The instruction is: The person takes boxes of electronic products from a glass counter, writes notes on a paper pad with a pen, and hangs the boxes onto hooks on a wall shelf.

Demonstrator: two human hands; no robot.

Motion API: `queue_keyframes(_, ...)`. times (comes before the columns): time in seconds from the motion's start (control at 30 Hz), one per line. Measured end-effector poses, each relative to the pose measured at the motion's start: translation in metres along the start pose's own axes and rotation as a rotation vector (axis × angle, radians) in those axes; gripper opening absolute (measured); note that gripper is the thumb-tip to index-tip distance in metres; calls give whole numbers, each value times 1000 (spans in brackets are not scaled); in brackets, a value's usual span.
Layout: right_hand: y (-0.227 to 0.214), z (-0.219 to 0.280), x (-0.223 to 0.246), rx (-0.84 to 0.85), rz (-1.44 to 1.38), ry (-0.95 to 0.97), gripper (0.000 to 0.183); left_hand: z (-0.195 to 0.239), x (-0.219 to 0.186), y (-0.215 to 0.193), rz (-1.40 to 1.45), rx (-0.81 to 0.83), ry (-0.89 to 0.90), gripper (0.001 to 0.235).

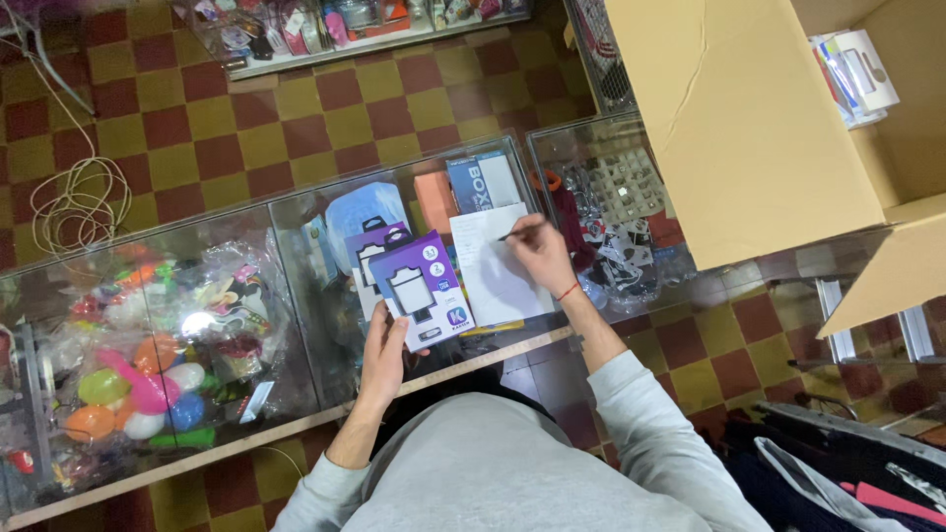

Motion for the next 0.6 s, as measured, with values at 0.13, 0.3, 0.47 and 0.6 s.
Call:
queue_keyframes(0.13,13,2,-14,115,27,43,18,-1,1,1,-5,17,-2,48)
queue_keyframes(0.3,26,0,-27,226,118,69,16,-1,-3,2,-35,15,-14,50)
queue_keyframes(0.47,26,7,-23,221,132,98,13,-2,1,-1,-25,1,-22,53)
queue_keyframes(0.6,27,10,-6,220,163,93,10,-6,12,-1,-12,8,-33,55)
Point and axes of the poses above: each hand's wrist, its own z-axis away from the middle knuckle, its own y-axis out of the palm, x = y × z, the point moved 5 cm from there along -z, towards the middle knuckle, and after that the axes turned 7 degrees about y, right-handed, at the moved point
